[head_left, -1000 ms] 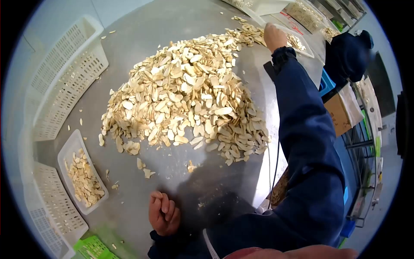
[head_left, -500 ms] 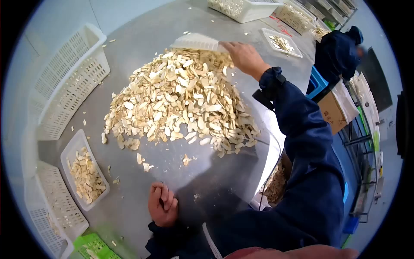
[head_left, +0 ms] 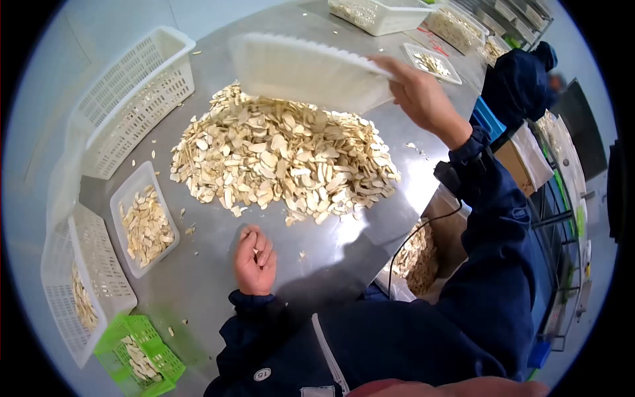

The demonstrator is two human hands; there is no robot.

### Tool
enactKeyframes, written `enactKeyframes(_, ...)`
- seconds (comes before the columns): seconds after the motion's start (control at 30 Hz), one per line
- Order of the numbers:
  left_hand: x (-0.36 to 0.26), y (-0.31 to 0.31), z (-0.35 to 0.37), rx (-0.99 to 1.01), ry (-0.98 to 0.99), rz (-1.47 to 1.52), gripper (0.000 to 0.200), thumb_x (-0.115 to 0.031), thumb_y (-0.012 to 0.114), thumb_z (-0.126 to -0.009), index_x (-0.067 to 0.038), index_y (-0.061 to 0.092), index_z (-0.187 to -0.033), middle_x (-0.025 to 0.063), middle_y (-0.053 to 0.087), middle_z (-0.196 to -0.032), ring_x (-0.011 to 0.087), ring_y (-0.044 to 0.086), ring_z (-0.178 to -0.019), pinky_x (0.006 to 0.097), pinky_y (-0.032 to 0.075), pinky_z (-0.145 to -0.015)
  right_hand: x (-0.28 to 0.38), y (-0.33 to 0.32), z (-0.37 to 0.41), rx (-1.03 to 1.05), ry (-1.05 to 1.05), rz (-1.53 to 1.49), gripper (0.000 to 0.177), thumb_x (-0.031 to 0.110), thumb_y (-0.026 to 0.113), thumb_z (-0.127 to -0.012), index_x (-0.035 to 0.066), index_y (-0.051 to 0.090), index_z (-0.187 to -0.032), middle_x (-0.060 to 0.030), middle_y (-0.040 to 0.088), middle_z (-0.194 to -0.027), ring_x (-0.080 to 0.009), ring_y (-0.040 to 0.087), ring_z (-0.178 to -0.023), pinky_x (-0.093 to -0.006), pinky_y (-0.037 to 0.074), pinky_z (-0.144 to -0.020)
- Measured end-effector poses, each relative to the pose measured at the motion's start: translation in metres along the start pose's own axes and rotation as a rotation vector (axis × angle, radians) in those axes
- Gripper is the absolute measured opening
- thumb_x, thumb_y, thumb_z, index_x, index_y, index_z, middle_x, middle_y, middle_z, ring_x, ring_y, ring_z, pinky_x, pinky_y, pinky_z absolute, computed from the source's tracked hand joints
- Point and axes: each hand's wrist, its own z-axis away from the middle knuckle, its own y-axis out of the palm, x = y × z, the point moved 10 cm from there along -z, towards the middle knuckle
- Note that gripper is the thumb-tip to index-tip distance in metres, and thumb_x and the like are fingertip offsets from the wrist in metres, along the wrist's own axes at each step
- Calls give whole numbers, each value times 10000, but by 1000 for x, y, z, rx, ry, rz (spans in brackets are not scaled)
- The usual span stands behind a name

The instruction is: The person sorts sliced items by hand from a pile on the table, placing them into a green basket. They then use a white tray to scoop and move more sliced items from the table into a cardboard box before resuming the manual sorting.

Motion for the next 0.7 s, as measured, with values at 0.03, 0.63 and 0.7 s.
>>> enactKeyframes(0.03, 1, 0, 0, -2, -2, 3, 121, -148, 492, -1093, -119, 591, -1157, -35, 478, -790, 68, 374, -548, 224, 309, -473, -10, -6, -1, -142, -92, 21, 484, 31, 543, -953, 108, 573, -1430, -253, 721, -1116, -457, 705, -946, -537, 562, -816)
enactKeyframes(0.63, 2, 6, 1, 12, -35, 50, 162, -160, 423, -1128, -103, 572, -1149, -10, 476, -816, 69, 378, -553, 215, 314, -472, -75, 215, -172, -51, -6, 155, 457, 33, 451, -988, 137, 586, -1412, -199, 715, -1206, -427, 696, -1014, -518, 554, -892)
enactKeyframes(0.7, 1, 8, 1, 7, -36, 45, 160, -156, 427, -1126, -105, 575, -1156, -15, 477, -817, 67, 381, -554, 215, 316, -472, -27, 219, -172, -11, -92, 81, 461, 21, 458, -988, 163, 619, -1396, -175, 723, -1207, -406, 690, -1034, -491, 553, -913)
